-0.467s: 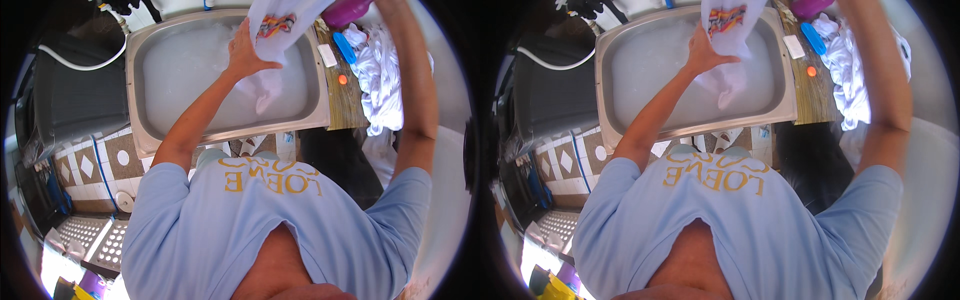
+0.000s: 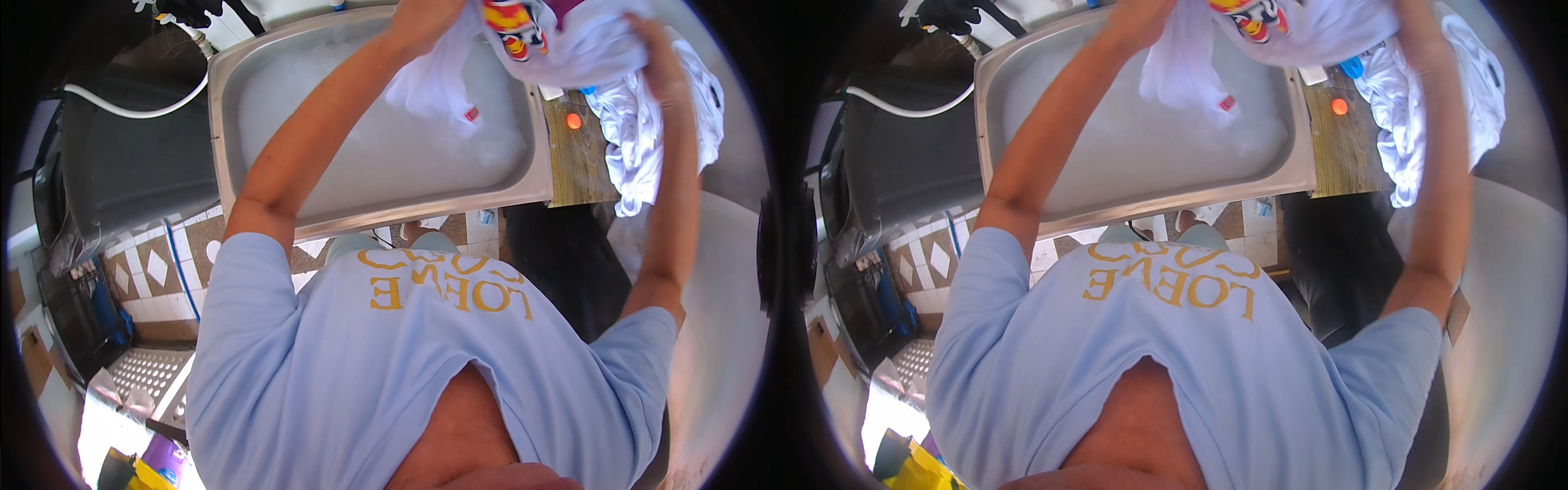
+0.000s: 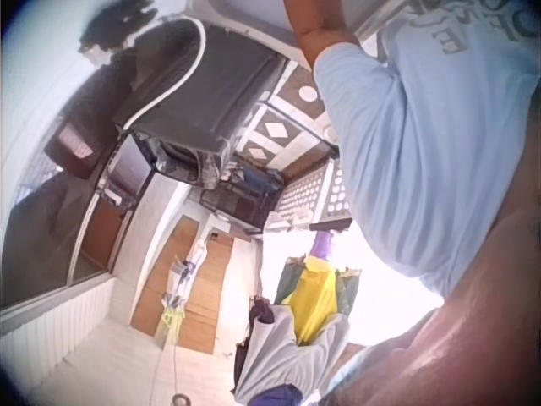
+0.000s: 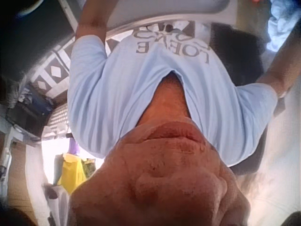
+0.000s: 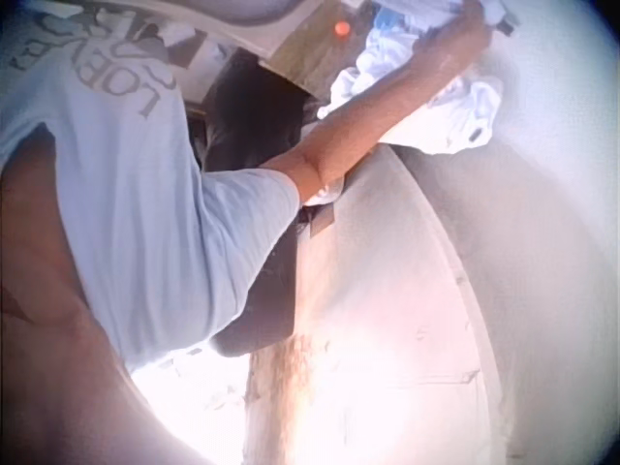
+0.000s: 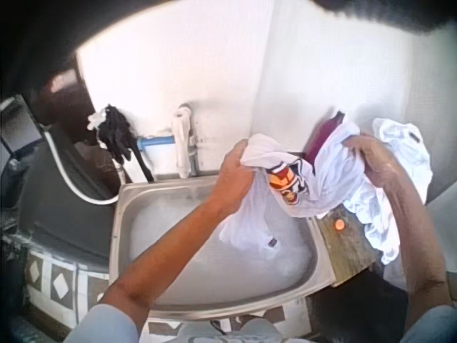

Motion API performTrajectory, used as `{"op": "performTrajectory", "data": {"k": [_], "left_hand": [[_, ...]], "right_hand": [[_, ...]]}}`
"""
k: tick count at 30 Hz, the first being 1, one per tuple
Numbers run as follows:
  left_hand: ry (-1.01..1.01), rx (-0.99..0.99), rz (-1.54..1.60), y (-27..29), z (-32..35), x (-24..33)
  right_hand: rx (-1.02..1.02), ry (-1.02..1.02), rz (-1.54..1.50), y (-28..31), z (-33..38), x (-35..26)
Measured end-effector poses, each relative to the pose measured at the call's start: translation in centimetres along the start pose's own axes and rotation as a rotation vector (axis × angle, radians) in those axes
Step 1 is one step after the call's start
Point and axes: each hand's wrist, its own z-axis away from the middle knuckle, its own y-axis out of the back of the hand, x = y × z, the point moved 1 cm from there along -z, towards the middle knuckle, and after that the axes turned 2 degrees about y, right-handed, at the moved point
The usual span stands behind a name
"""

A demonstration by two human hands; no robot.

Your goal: The person washes a white shirt by hand in a basin of soapy water, scrubbing a specific stain, then wrings it out and places it into a top-loading washing machine.

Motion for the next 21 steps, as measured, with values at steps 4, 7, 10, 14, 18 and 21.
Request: {"op": "performTrajectory", "data": {"k": [4,7,10,14,18,21], "left_hand": [[0.014,-0.193,-0.041,-2.2,-0.1,4.1],[0.120,-0.095,-0.220,0.3,2.9,2.5],[0.241,-0.050,-0.460,2.5,6.5,-1.1],[0.299,-0.267,-0.841,6.5,10.3,-6.2],[0.279,-0.135,-0.964,8.8,12.8,-5.0],[0.361,0.053,-1.076,8.3,15.4,-6.9]], "right_hand": [[-0.561,0.065,0.044,-11.8,2.3,10.9],[-0.424,0.177,0.131,-16.1,3.8,9.4],[-0.307,0.489,0.032,-19.8,4.4,9.4],[-0.353,0.224,-0.253,-25.9,4.7,14.8],[-0.302,0.165,-0.185,-26.3,2.6,14.6],[-0.307,0.191,-0.286,-24.6,2.6,7.3]]}}
